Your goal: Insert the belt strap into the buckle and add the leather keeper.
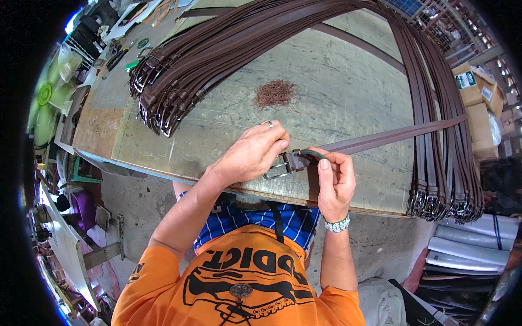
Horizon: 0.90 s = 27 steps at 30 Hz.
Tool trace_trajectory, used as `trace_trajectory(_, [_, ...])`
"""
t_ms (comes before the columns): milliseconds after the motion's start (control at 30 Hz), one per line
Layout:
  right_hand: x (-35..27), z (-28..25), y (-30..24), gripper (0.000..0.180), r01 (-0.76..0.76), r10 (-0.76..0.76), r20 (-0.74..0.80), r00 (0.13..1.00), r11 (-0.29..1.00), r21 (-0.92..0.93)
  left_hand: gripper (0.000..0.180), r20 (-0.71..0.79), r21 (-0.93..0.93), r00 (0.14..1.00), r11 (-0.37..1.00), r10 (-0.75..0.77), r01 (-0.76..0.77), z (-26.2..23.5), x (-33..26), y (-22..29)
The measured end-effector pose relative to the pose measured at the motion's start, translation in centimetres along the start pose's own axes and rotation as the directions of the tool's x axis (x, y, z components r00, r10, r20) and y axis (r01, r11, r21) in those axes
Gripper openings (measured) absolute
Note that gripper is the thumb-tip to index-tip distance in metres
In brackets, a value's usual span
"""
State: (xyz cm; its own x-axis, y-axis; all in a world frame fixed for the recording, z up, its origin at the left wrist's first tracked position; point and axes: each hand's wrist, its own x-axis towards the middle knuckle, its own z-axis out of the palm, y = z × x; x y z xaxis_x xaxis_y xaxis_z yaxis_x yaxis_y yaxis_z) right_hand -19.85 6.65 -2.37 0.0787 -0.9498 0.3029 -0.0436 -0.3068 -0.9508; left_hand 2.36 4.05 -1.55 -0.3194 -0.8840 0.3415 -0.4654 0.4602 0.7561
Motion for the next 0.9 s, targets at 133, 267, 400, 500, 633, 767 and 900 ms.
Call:
trace_trajectory(133, [-0.4,-0.1,0.2,0.011,0.052,-0.052,-0.009,0.999,0.998,-0.030,0.014,0.011,-0.047,0.997,0.996,-0.071,0.071,-0.5,-0.2,0.7])
trace_trajectory(267, [-0.4,0.2,-0.1,0.011,0.120,-0.120,-0.024,0.992,0.993,-0.009,0.016,0.040,0.036,0.999,0.999,-0.015,0.013,-0.2,-0.3,0.3])
trace_trajectory(400, [-0.3,0.1,0.0,0.012,0.077,-0.076,0.018,0.997,0.996,-0.049,0.017,0.056,0.057,0.998,0.998,-0.022,0.019,-0.3,-0.1,0.2])
trace_trajectory(500, [-0.3,0.2,-0.2,0.012,0.015,-0.012,0.025,1.000,0.996,-0.088,0.017,0.061,0.085,0.998,0.996,-0.025,0.020,-0.2,0.0,0.3])
trace_trajectory(633, [-0.1,0.2,0.3,0.013,0.057,-0.051,0.057,0.997,0.992,-0.114,0.019,0.045,0.081,0.999,0.997,-0.022,0.018,-0.1,0.1,0.3])
trace_trajectory(767, [0.0,0.3,0.4,0.014,0.079,-0.068,0.074,0.995,0.984,-0.160,0.020,0.023,0.098,1.000,0.995,-0.019,0.017,0.4,0.2,0.1])
trace_trajectory(900, [0.0,0.3,0.3,0.014,0.073,-0.061,0.071,0.996,0.979,-0.190,0.021,0.008,0.113,1.000,0.993,-0.023,0.022,0.8,0.3,-0.1])
